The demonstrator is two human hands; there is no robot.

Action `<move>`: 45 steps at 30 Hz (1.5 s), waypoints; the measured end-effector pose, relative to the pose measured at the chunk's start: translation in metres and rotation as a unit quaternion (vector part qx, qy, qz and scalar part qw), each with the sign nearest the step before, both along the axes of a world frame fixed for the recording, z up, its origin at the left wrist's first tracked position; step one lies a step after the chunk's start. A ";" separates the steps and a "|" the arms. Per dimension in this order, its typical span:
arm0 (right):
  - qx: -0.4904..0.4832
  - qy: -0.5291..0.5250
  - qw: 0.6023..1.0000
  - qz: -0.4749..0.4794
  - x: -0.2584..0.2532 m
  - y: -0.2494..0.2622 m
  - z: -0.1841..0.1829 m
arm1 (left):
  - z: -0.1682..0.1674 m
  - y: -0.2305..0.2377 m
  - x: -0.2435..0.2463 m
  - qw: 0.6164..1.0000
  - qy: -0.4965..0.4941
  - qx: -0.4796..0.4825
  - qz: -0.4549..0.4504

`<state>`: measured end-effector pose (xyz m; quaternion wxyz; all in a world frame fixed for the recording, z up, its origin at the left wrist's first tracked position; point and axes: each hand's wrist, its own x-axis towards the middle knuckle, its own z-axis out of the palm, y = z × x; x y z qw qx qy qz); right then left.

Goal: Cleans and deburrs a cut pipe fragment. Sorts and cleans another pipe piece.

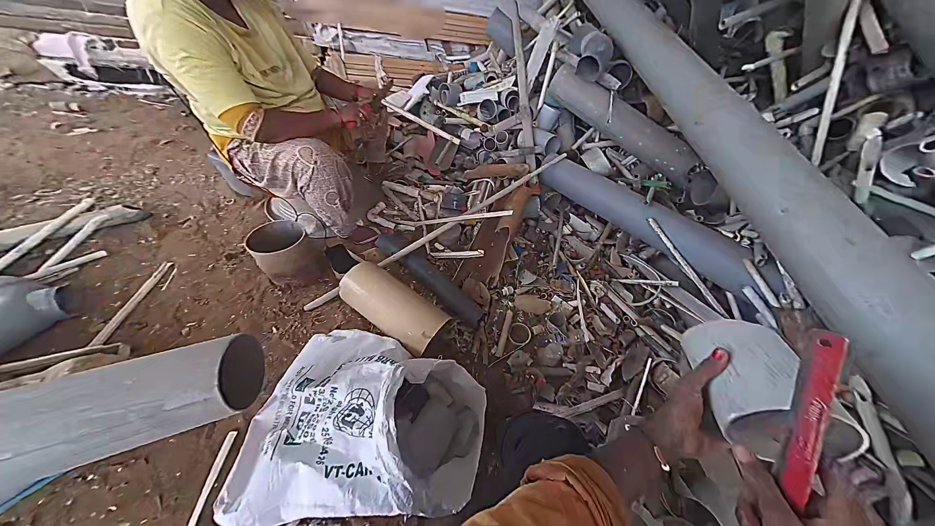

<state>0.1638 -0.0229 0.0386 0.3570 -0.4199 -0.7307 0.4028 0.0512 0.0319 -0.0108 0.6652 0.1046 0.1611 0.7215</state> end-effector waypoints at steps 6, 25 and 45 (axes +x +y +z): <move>-0.099 0.092 0.986 -0.099 0.041 -0.014 0.002 | 0.011 -0.006 -0.044 0.995 -0.067 -0.011 0.069; -0.055 -0.011 0.996 0.071 0.040 -0.060 -0.012 | -0.004 0.000 -0.024 0.990 0.092 -0.015 0.103; 0.052 -0.304 0.949 0.064 0.019 -0.037 -0.053 | -0.001 -0.016 -0.034 0.980 0.142 0.022 0.138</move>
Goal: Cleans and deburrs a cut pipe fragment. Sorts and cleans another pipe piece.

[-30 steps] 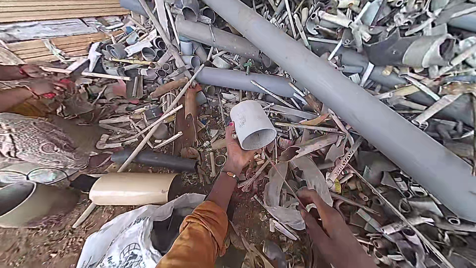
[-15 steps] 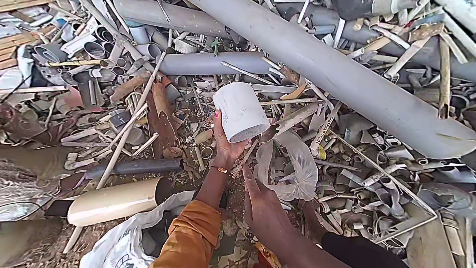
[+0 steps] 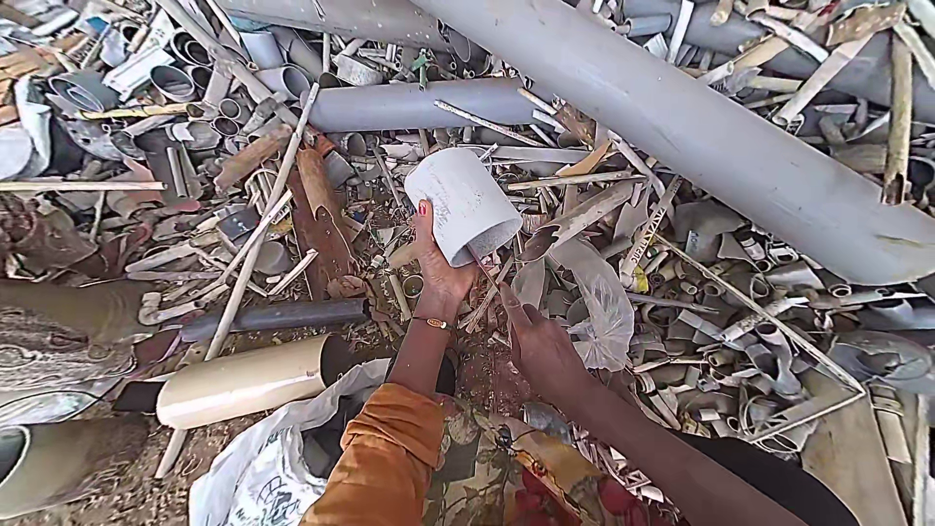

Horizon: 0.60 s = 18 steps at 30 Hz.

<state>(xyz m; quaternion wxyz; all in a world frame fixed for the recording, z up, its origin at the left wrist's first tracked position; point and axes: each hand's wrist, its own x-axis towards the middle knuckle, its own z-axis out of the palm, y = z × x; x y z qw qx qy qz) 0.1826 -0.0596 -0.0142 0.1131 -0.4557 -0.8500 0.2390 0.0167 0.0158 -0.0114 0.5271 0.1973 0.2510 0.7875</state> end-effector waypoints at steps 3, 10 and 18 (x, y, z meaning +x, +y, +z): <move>0.055 0.148 0.987 0.007 -0.008 -0.016 0.003 | -0.003 0.004 -0.003 1.000 0.007 0.007 -0.014; 0.001 0.006 1.000 0.014 0.000 0.009 -0.002 | 0.001 0.010 -0.006 1.000 -0.007 -0.019 0.022; 0.119 0.142 0.981 0.051 0.008 -0.011 -0.007 | 0.004 0.009 -0.021 0.997 -0.066 -0.002 0.027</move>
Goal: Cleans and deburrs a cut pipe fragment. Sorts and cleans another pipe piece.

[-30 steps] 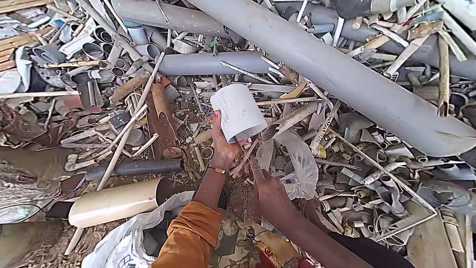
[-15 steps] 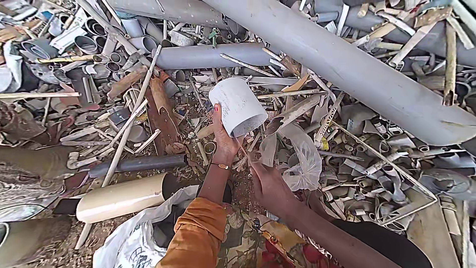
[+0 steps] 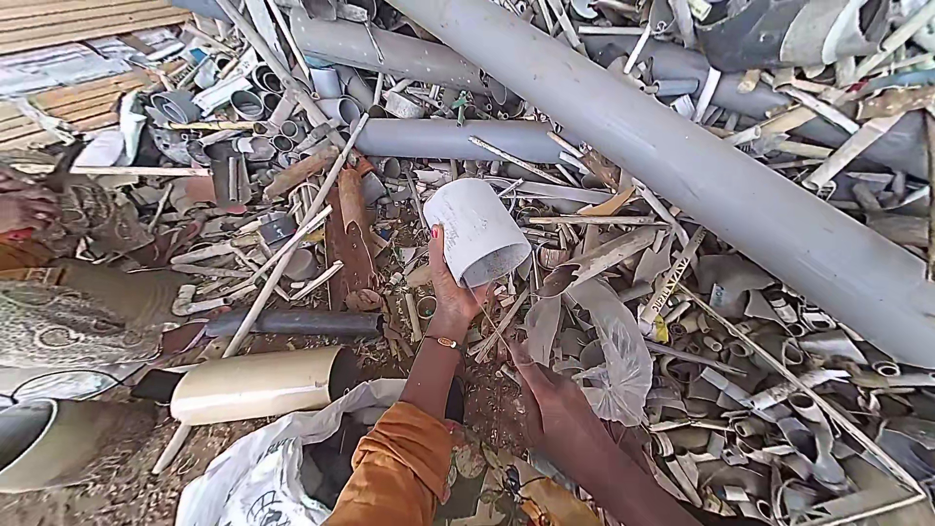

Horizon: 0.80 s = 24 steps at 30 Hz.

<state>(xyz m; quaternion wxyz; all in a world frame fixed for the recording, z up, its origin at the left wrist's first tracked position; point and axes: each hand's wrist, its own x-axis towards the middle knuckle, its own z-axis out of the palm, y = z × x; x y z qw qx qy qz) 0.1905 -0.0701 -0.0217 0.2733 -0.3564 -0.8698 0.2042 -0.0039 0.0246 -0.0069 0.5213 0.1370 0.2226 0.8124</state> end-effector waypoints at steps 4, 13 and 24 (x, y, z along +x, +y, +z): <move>-0.004 -0.075 0.997 -0.029 0.004 0.039 0.000 | 0.001 -0.002 0.004 1.000 0.015 -0.017 0.003; -0.064 -0.166 0.982 -0.056 -0.015 0.027 0.007 | 0.005 0.000 0.009 0.995 0.032 -0.091 -0.027; -0.238 -0.222 0.945 -0.037 -0.032 0.038 0.049 | -0.003 0.003 0.019 0.996 -0.001 -0.053 -0.066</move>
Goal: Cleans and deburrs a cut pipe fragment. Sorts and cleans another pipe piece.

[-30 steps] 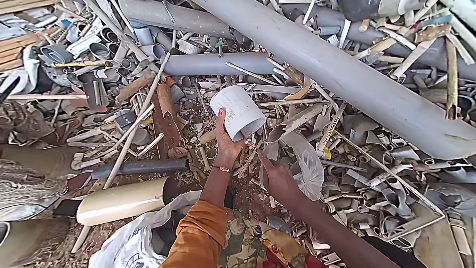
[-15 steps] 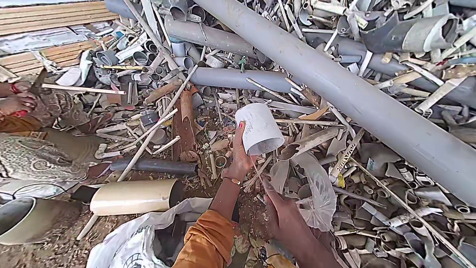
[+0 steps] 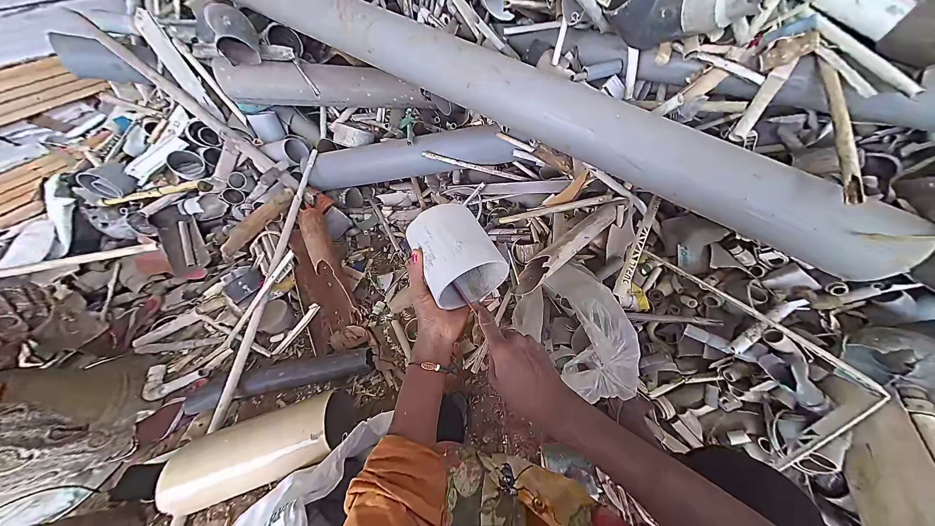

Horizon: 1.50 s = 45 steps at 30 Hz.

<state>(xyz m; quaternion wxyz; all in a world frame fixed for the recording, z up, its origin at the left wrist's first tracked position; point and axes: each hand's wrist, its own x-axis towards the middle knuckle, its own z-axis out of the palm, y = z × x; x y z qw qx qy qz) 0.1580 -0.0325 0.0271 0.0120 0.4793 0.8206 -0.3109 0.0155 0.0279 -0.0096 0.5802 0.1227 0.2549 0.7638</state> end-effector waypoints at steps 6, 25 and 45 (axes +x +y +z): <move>-0.024 0.030 0.999 0.001 -0.004 -0.007 0.028 | -0.001 0.003 0.017 0.993 0.113 0.007 0.016; -0.002 -0.038 0.999 0.021 0.011 -0.001 0.038 | -0.011 -0.007 -0.002 0.978 0.104 -0.051 -0.175; -0.028 -0.029 0.999 -0.006 0.021 -0.005 0.042 | -0.014 -0.011 0.011 0.974 0.101 0.023 -0.203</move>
